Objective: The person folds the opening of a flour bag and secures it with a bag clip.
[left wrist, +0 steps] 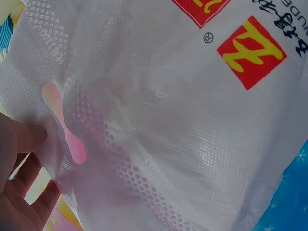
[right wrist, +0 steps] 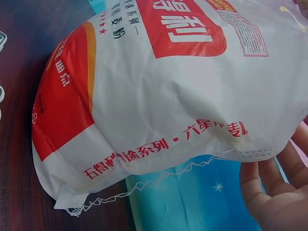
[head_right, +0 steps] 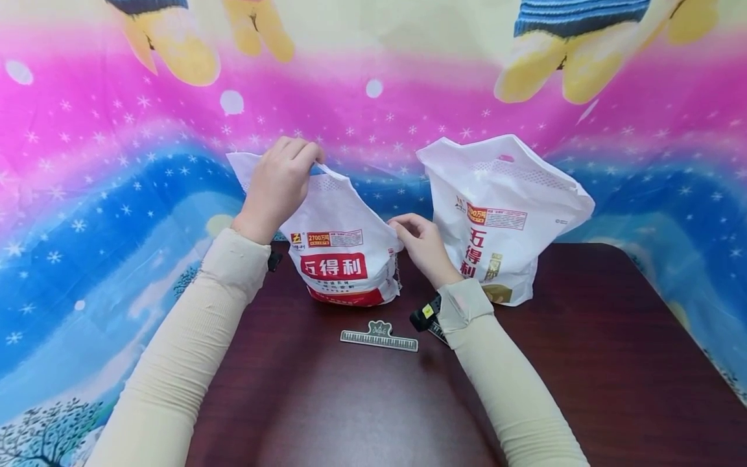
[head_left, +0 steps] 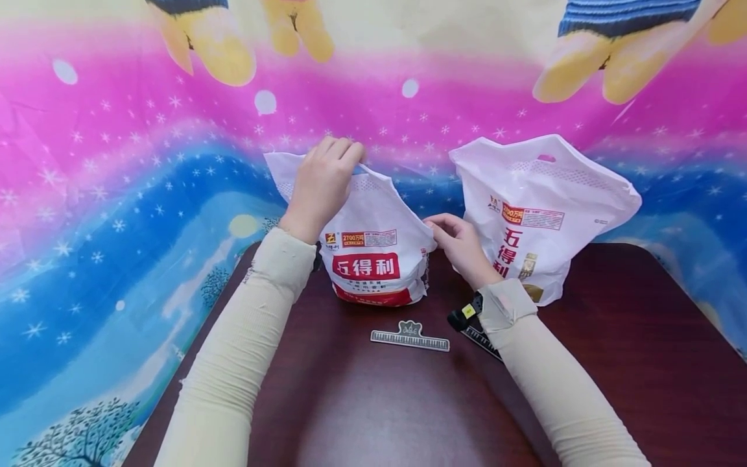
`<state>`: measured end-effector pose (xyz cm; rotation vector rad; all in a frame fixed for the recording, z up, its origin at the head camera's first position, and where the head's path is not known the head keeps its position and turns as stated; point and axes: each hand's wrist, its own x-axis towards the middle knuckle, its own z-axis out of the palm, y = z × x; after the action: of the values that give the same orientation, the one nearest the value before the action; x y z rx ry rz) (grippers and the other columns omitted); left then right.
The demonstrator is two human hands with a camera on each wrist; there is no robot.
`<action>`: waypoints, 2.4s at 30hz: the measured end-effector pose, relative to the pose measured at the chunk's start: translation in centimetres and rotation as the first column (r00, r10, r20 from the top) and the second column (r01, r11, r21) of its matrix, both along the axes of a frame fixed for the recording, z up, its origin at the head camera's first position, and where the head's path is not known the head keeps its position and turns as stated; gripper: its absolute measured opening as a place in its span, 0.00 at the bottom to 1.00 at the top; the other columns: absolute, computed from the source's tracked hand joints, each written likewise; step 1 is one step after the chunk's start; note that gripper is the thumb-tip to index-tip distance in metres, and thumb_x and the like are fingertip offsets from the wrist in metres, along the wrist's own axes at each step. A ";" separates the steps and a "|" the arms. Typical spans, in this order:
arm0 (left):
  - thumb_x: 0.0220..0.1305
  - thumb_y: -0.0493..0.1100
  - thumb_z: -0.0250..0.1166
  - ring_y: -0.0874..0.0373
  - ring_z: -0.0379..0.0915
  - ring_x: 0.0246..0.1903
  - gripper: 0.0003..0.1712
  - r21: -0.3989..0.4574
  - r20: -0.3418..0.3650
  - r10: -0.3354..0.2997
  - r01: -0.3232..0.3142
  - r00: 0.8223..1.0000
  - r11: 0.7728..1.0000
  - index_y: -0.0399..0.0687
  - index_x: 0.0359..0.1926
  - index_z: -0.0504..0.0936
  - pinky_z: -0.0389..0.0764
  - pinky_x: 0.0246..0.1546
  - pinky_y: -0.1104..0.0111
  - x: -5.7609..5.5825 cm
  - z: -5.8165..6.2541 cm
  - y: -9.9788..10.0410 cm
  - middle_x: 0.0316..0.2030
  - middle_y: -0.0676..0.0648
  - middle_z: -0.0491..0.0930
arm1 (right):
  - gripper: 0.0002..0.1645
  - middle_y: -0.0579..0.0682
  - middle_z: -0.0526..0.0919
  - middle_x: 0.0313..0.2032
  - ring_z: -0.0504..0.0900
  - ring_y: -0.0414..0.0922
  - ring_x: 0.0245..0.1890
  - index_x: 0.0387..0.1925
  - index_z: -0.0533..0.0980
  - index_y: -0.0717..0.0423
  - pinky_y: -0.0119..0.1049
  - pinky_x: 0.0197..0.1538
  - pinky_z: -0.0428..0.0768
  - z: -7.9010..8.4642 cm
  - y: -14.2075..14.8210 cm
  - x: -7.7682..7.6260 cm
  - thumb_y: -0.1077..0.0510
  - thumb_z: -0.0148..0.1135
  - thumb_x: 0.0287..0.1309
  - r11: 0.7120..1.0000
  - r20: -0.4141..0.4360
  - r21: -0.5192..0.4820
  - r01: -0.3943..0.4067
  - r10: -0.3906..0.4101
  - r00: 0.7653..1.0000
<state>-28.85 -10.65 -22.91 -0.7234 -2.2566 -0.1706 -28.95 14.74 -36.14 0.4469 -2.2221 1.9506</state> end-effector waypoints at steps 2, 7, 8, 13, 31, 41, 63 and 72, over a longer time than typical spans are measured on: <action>0.67 0.35 0.67 0.48 0.76 0.54 0.11 0.001 0.001 0.002 -0.002 1.000 1.000 0.41 0.49 0.81 0.76 0.61 0.58 0.1 0.0 0.0 0.50 0.42 0.83 | 0.19 0.49 0.84 0.45 0.82 0.41 0.44 0.54 0.79 0.67 0.29 0.47 0.82 0.0 0.0 -0.1 0.55 0.60 0.72 1.000 -0.011 0.010 -0.010 0.011 1.000; 0.67 0.35 0.68 0.48 0.76 0.54 0.11 -0.001 0.001 0.003 -0.003 1.000 1.000 0.41 0.49 0.81 0.76 0.62 0.58 0.0 -0.1 -0.1 0.51 0.42 0.83 | 0.19 0.51 0.84 0.47 0.82 0.41 0.46 0.55 0.79 0.66 0.30 0.48 0.81 0.0 -0.1 -0.3 0.56 0.62 0.71 0.999 -0.032 0.028 -0.035 0.036 0.999; 0.66 0.35 0.68 0.48 0.76 0.54 0.12 -0.003 -0.001 0.002 -0.002 1.000 1.000 0.41 0.49 0.81 0.76 0.62 0.58 0.0 -0.1 -0.1 0.51 0.41 0.83 | 0.19 0.52 0.84 0.47 0.82 0.41 0.45 0.55 0.79 0.66 0.30 0.48 0.81 0.0 -0.1 -0.4 0.57 0.63 0.70 0.999 -0.038 0.033 -0.038 0.040 0.999; 0.66 0.35 0.68 0.48 0.76 0.54 0.11 0.000 -0.005 -0.001 0.001 1.000 1.000 0.42 0.49 0.81 0.76 0.62 0.58 0.0 0.0 -0.1 0.51 0.42 0.83 | 0.20 0.58 0.84 0.48 0.83 0.40 0.44 0.56 0.79 0.66 0.29 0.47 0.82 0.2 -0.1 -0.2 0.57 0.65 0.68 0.996 -0.048 0.071 -0.053 0.057 0.997; 0.68 0.35 0.66 0.48 0.76 0.53 0.09 0.015 -0.012 -0.023 0.023 1.000 1.000 0.42 0.48 0.82 0.76 0.62 0.59 0.3 -0.4 -0.3 0.48 0.42 0.83 | 0.22 0.59 0.85 0.50 0.84 0.51 0.47 0.54 0.82 0.62 0.29 0.47 0.81 0.4 -0.1 -0.3 0.54 0.70 0.63 0.978 -0.007 0.205 -0.023 0.025 1.000; 0.68 0.34 0.66 0.47 0.77 0.53 0.07 -0.017 -0.033 -0.044 0.043 0.999 0.999 0.42 0.46 0.83 0.75 0.62 0.56 0.3 -0.3 -0.5 0.47 0.42 0.84 | 0.19 0.58 0.86 0.44 0.84 0.48 0.41 0.49 0.83 0.62 0.30 0.43 0.82 0.3 -0.3 -0.5 0.53 0.72 0.61 0.971 -0.030 0.239 -0.001 0.008 0.999; 0.65 0.34 0.69 0.45 0.74 0.58 0.15 -0.110 0.002 -0.051 0.051 0.999 0.993 0.46 0.53 0.84 0.66 0.69 0.49 0.9 0.1 -1.1 0.53 0.42 0.83 | 0.14 0.67 0.85 0.43 0.82 0.53 0.40 0.47 0.81 0.72 0.25 0.39 0.79 2.9 -1.8 2.2 0.65 0.67 0.64 0.960 -0.061 0.276 0.051 -0.035 0.998; 0.62 0.35 0.72 0.45 0.72 0.61 0.19 -0.138 0.069 -0.002 0.011 0.998 0.990 0.49 0.55 0.83 0.64 0.70 0.49 2.1 0.9 -0.6 0.55 0.43 0.81 | 0.15 0.60 0.86 0.43 0.82 0.49 0.39 0.46 0.84 0.64 0.26 0.39 0.80 0.0 -1.1 -0.5 0.57 0.71 0.63 0.967 -0.085 0.248 0.063 -0.043 0.995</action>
<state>-26.77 -11.29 -22.00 -0.8087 -2.3494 -0.0424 -29.41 13.60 -36.13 0.4815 -2.4113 1.6030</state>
